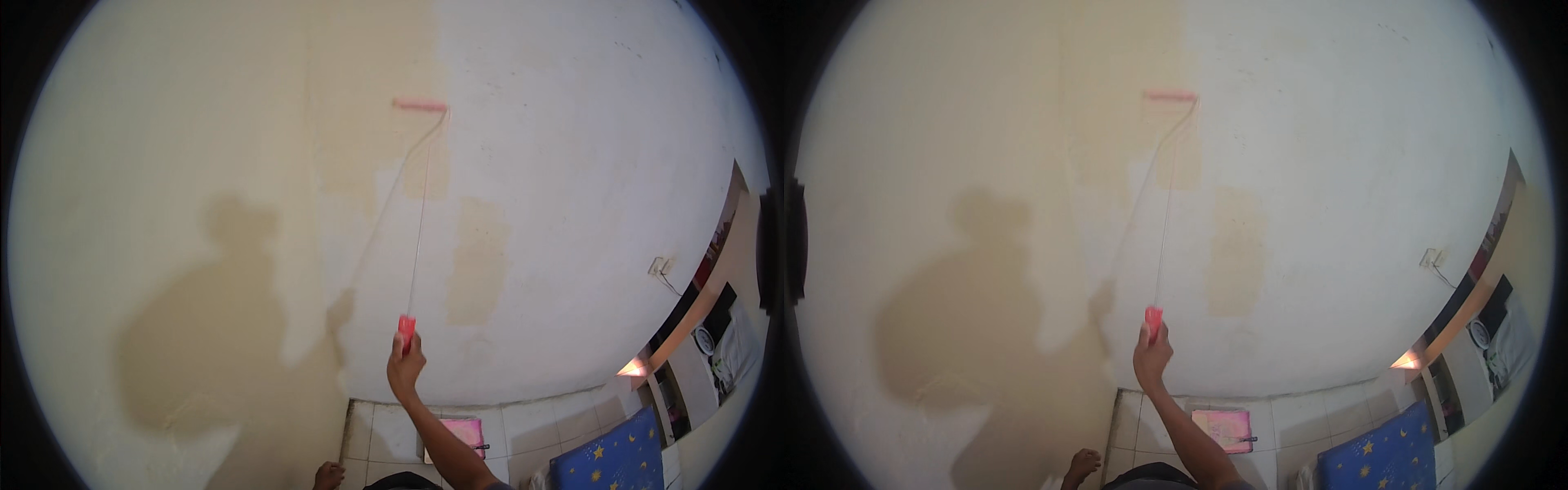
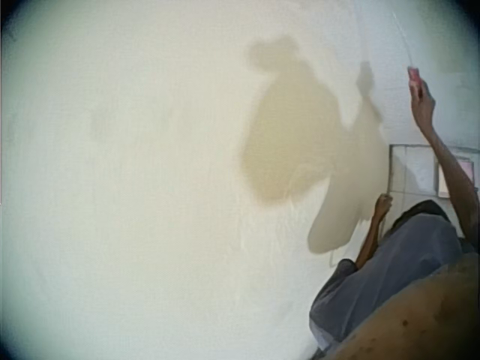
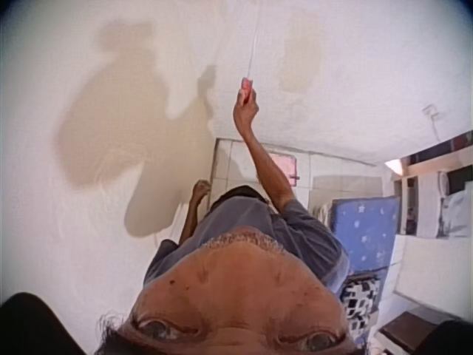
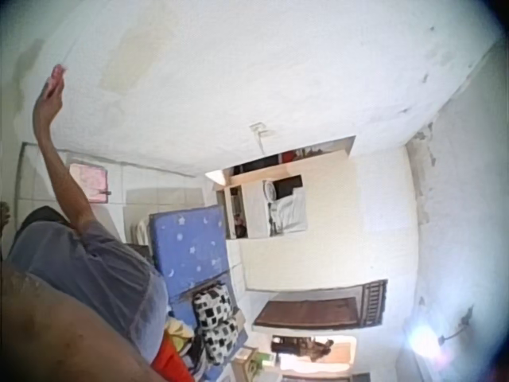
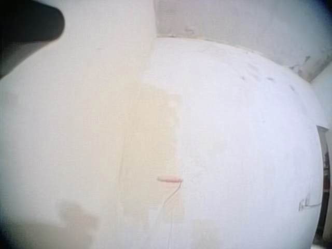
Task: The person paints a wall using a roller. They dip the roller into a tray of pink paint and apply it to a light-colored interior wall with vertical strokes.
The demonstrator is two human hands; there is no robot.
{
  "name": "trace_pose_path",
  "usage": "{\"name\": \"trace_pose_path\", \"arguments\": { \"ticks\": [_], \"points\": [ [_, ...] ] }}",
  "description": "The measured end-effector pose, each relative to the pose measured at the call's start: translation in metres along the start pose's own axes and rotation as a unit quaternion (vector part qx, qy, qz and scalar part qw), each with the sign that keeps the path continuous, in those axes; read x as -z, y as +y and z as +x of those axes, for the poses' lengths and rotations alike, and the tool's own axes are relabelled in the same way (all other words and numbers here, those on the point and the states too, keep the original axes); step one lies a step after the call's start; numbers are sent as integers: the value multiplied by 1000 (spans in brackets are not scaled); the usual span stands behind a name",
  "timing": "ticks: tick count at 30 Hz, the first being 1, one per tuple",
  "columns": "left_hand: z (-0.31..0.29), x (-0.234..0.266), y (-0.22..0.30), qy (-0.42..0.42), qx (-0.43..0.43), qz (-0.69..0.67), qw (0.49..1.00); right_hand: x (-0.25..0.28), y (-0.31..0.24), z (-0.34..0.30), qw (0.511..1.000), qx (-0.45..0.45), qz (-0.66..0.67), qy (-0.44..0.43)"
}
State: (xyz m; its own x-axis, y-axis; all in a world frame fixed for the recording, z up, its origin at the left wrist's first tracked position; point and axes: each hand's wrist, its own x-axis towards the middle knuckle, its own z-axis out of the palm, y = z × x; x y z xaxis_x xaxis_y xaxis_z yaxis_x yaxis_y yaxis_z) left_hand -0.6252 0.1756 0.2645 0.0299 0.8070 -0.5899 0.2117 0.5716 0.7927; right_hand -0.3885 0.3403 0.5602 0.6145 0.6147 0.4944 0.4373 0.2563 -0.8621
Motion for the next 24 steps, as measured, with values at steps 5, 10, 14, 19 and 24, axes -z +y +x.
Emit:
{"name": "trace_pose_path", "arguments": {
  "ticks": [5,10,14,19,24],
  "points": [
    [-11,-9,30,12,-3,29,999,-15,-65,106,993,93,23,67],
    [-12,-18,33,5,9,31,999,-7,-86,144,995,85,8,56],
    [-13,-22,22,-17,-15,19,1000,0,-21,104,997,58,-30,34],
    [-18,-18,13,-18,-8,14,1000,32,63,3,997,8,-72,5],
    [-22,-14,17,-16,29,38,999,87,126,-91,983,-67,-161,-63]
  ]
}}
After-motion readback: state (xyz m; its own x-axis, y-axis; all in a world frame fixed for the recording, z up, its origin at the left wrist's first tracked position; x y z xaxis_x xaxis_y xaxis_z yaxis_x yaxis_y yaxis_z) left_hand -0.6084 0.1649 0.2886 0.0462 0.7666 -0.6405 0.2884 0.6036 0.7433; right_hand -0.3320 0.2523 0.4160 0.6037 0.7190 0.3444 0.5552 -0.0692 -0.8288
